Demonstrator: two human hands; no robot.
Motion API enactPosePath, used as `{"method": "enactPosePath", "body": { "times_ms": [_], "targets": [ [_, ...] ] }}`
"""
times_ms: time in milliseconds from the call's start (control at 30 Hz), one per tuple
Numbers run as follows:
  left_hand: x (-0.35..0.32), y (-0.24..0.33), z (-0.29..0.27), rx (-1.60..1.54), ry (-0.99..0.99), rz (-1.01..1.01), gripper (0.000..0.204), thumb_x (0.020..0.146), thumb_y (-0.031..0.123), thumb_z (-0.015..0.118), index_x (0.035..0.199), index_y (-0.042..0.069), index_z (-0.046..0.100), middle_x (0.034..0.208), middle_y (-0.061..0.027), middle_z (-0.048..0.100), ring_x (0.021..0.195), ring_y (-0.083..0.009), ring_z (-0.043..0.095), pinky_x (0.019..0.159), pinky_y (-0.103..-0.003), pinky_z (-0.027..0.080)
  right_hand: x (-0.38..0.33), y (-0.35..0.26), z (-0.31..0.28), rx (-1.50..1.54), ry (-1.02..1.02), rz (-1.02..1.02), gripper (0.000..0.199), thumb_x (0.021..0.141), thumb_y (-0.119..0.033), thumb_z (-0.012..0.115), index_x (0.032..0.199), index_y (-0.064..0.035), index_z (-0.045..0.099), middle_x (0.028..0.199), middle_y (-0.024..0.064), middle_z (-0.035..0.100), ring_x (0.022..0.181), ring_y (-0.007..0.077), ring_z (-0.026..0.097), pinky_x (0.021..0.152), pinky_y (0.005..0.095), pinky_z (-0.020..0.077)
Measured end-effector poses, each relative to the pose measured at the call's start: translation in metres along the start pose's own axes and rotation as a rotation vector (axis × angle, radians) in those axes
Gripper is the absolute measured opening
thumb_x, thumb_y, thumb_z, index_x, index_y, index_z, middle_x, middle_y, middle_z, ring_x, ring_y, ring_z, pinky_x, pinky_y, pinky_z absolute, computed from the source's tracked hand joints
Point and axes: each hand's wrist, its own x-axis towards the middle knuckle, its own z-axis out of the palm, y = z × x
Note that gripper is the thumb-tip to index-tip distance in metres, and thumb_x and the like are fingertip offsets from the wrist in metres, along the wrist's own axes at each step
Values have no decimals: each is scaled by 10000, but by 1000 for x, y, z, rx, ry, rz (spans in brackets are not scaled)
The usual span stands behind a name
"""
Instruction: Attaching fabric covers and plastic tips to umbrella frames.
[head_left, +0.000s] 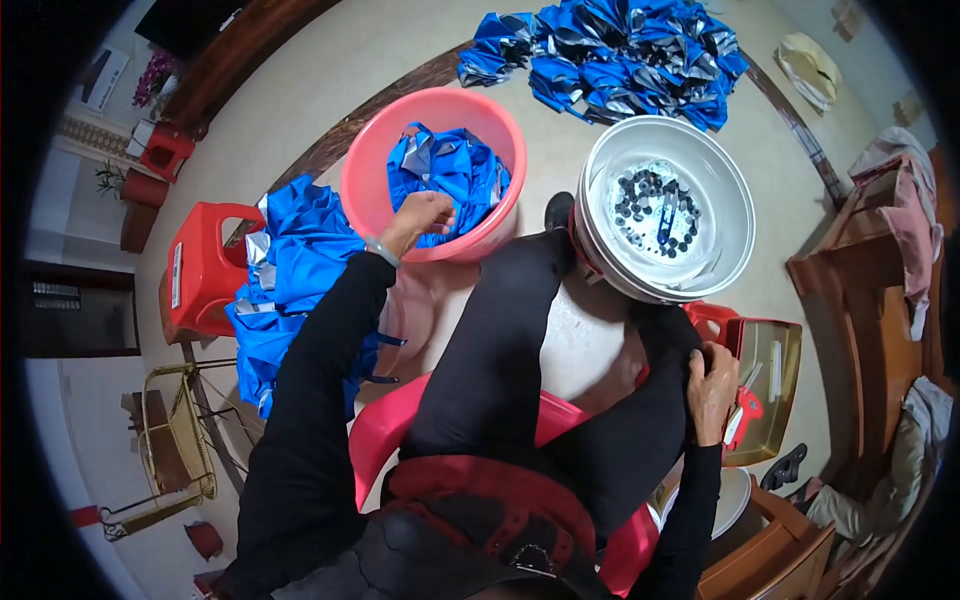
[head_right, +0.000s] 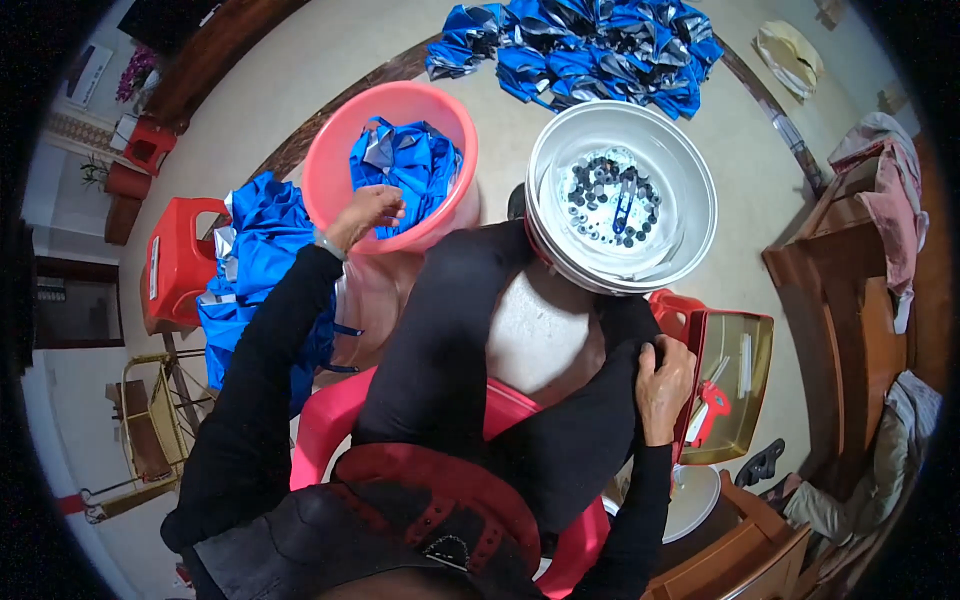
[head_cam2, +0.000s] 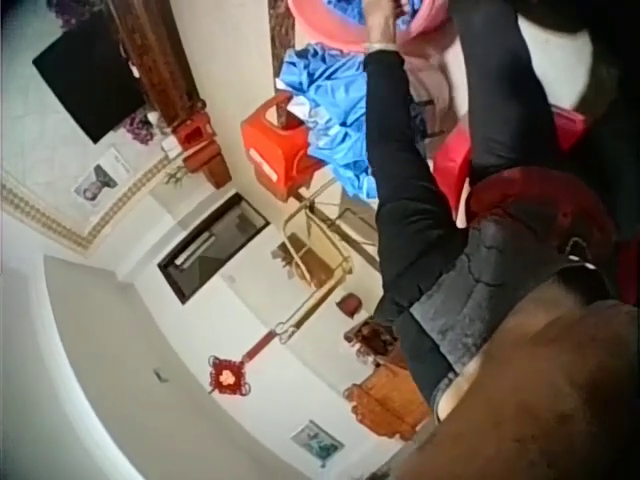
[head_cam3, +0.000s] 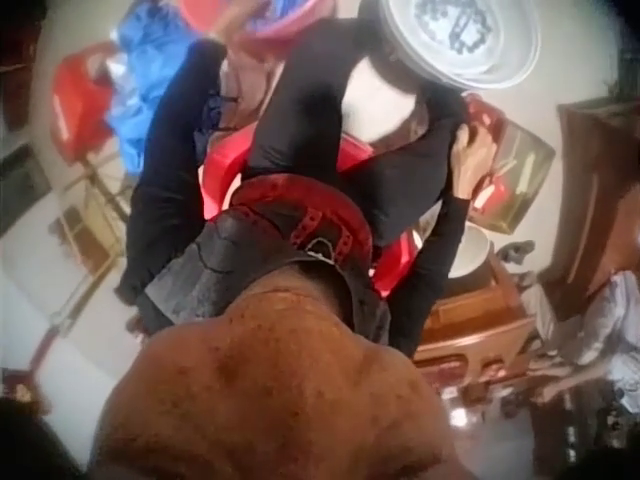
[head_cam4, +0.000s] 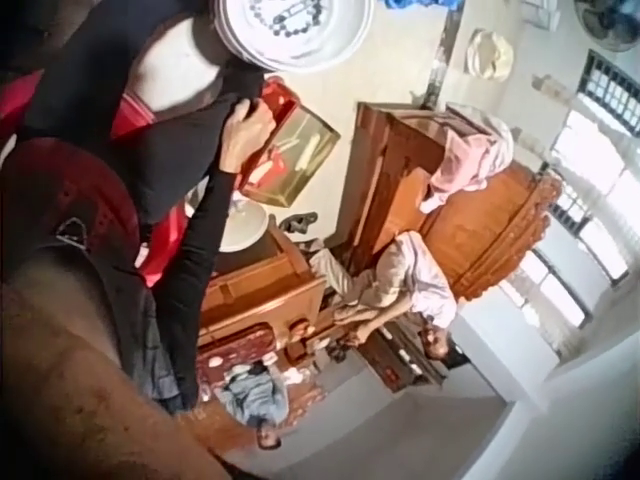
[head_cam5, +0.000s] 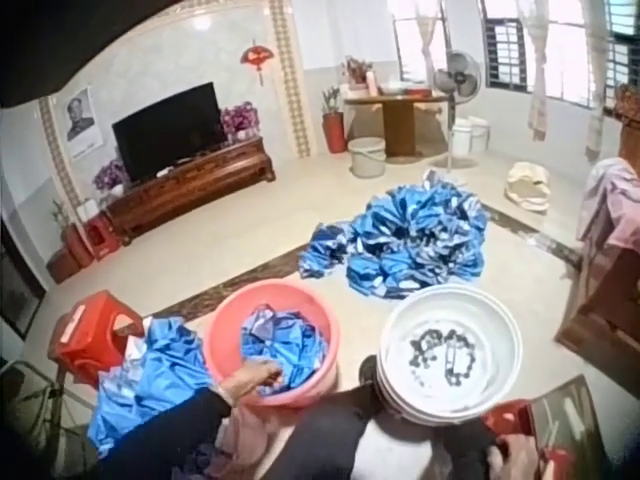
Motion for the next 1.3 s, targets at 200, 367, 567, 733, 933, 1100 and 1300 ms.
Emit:
{"method": "enactPosePath", "body": {
  "times_ms": [200, 367, 567, 733, 933, 1100, 1300],
  "targets": [
    [35, 4, 24, 718, -333, -59, 464, 773, 438, 580, 1022, 47, 563, 868, -70, 579, 799, -161, 557, 659, -282, 476, 1, 2, -4, -43, 22, 43, 153, 752, -113, 563, 868, -13, 575, 841, 141, 576, 828, 308, 521, 742, 379, 409],
    [77, 16, 34, 3, -334, -48, 456, 792, 475, 550, 927, 40, 536, 828, -87, 575, 719, -166, 551, 585, -281, 462, -3, 10, -1, -54, 119, 15, 191, 682, -124, 607, 841, -18, 597, 826, 139, 594, 803, 308, 551, 744, 392, 426],
    [261, -109, -175, 1278, -570, 826, 614, 779, 257, 590, 1273, 20, 313, 1177, -116, 501, 1025, -352, 485, 894, -402, 387, 10, -3, 25, 76, 85, 69, 186, 656, -179, 614, 776, -40, 582, 790, 117, 575, 780, 287, 523, 684, 393, 414],
    [319, -184, 8, 1022, -646, 641, 498, 829, 315, 494, 1221, 29, 385, 1158, -127, 509, 1009, -290, 506, 851, -370, 413, -5, 18, 0, -34, 110, 169, 184, 670, -185, 606, 781, -42, 576, 777, 111, 562, 771, 288, 509, 681, 395, 402],
    [289, -157, 29, 1205, -621, 600, 418, 849, 266, 453, 1202, 44, 423, 1129, -107, 531, 981, -268, 525, 817, -360, 428, -5, 10, 7, -33, 82, 167, 190, 693, -209, 591, 777, -41, 568, 777, 114, 538, 794, 287, 491, 696, 394, 384],
    [297, -129, -16, 1334, -505, 574, 363, 865, 225, 420, 1185, 57, 454, 1105, -90, 550, 957, -249, 540, 788, -351, 441, -1, 14, 5, -17, 53, 179, 190, 693, -210, 587, 775, -40, 570, 782, 119, 535, 808, 284, 488, 704, 392, 380],
    [179, -60, -20, 1520, -128, 545, 338, 873, 185, 380, 1158, 40, 490, 973, -114, 592, 797, -264, 562, 652, -389, 436, -4, 23, 18, -69, 150, 92, 166, 595, -141, 583, 715, -28, 591, 710, 141, 568, 684, 318, 537, 626, 426, 427]
  ]
}}
